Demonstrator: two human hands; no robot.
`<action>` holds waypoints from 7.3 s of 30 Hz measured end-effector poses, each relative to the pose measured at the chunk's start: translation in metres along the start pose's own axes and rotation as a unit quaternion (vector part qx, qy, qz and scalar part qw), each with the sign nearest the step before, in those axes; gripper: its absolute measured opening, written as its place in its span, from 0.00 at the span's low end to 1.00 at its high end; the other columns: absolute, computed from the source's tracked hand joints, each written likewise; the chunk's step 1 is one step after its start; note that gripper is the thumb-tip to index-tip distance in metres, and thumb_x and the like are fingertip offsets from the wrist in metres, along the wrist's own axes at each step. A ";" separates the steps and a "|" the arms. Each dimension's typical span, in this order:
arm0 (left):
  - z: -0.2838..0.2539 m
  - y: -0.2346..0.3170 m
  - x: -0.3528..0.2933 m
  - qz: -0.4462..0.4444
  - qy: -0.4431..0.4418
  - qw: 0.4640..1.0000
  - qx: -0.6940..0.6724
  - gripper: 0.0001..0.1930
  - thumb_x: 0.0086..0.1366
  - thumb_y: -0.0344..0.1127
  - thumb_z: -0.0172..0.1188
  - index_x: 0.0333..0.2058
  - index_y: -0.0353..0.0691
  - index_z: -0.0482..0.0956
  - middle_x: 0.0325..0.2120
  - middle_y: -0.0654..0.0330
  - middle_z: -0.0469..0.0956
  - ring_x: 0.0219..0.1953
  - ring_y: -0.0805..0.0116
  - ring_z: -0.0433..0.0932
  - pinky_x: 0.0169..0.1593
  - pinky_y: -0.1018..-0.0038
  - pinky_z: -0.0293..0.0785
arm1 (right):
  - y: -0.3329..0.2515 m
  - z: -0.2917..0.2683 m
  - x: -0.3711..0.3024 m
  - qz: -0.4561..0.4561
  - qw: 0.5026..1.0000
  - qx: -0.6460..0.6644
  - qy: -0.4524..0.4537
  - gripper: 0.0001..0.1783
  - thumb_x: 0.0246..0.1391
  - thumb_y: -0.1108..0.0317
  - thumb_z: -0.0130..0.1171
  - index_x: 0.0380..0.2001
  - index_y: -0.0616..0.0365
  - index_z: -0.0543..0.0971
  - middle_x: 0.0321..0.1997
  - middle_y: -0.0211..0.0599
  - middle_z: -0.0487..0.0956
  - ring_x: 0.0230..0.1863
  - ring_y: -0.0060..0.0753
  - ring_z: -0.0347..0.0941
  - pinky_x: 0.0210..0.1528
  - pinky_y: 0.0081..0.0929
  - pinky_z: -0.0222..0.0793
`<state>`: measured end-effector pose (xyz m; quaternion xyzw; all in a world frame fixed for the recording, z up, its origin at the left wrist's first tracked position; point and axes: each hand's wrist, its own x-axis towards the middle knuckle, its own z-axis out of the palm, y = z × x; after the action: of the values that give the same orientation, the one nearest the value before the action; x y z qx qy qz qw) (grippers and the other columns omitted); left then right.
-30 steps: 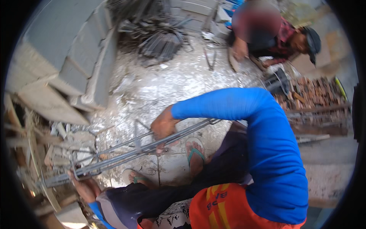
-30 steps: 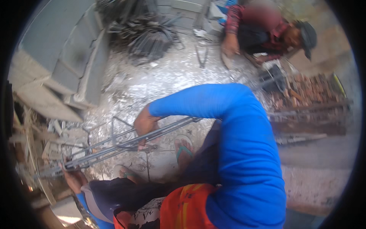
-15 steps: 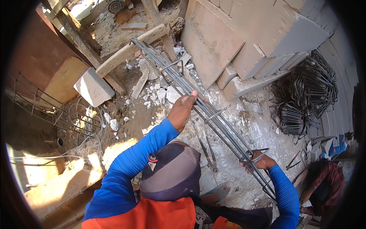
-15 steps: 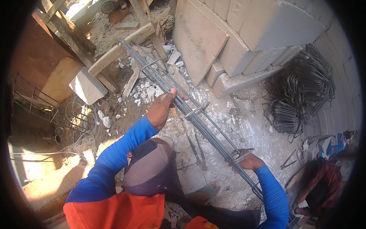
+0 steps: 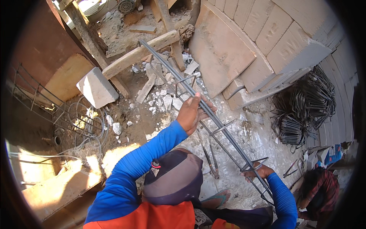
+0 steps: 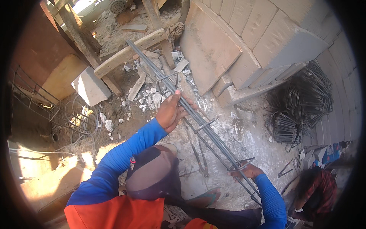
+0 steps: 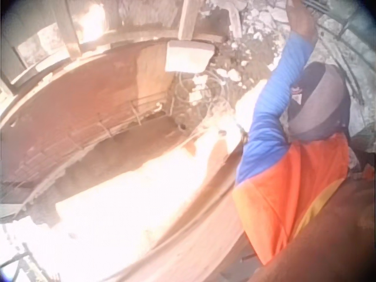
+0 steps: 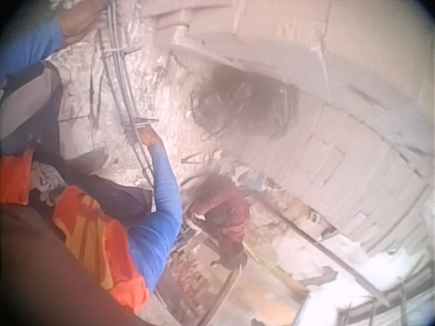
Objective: The person sits on the floor and assembles a rebar cage by tying thin wire around the intersections of steel rods. They use pliers to twist and secure the wire at multiple points along the structure. The person adjusts the cage's position and continues tying wire to reinforce the framework.
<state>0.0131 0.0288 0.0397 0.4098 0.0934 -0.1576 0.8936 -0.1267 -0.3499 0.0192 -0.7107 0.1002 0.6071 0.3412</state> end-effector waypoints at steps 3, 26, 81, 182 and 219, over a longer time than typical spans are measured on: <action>0.001 0.000 0.008 -0.002 -0.003 1.000 -0.010 0.21 0.79 0.52 0.44 0.43 0.37 0.69 0.39 0.53 0.75 0.45 0.54 0.81 0.54 0.53 0.80 | 0.025 -0.003 0.022 -0.008 0.998 -0.047 0.043 0.34 0.54 0.46 0.71 0.53 0.65 0.79 0.44 0.46 0.85 0.33 0.33 0.83 0.39 0.31 0.82; -0.012 -0.006 0.038 0.028 0.115 0.991 0.058 0.25 0.79 0.48 0.47 0.58 0.28 0.71 0.48 0.47 0.77 0.49 0.56 0.82 0.53 0.61 0.84 | -0.014 0.023 -0.033 -0.219 0.913 0.085 0.334 0.18 0.71 0.60 0.53 0.41 0.67 0.79 0.33 0.36 0.79 0.38 0.25 0.73 0.44 0.28 0.70; -0.137 0.147 0.141 0.036 0.240 0.928 0.282 0.23 0.70 0.43 0.64 0.50 0.27 0.73 0.44 0.46 0.78 0.48 0.49 0.83 0.50 0.63 0.84 | -0.028 0.041 -0.028 -0.165 0.798 -0.059 0.577 0.11 0.60 0.69 0.62 0.43 0.63 0.82 0.39 0.48 0.78 0.42 0.56 0.77 0.44 0.45 0.73; 0.196 0.055 -0.087 0.060 -0.554 0.582 0.592 0.12 0.67 0.29 0.59 0.48 0.36 0.76 0.41 0.50 0.80 0.44 0.51 0.80 0.49 0.62 0.76 | -0.104 0.099 -0.155 -0.414 0.738 0.451 0.285 0.27 0.67 0.63 0.60 0.64 0.64 0.69 0.51 0.43 0.80 0.51 0.31 0.78 0.54 0.28 0.75; 0.029 0.106 -0.033 0.118 -0.357 0.823 0.426 0.12 0.73 0.35 0.49 0.45 0.31 0.74 0.36 0.41 0.78 0.39 0.37 0.78 0.44 0.54 0.74 | -0.337 0.109 -0.068 -0.199 0.797 0.288 0.492 0.20 0.70 0.58 0.54 0.52 0.64 0.81 0.44 0.44 0.78 0.51 0.38 0.74 0.57 0.32 0.68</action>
<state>0.0214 0.0786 0.1421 0.6727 -0.3573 -0.2101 0.6130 -0.0420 -0.0503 0.2016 -0.7871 0.2812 0.0374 0.5477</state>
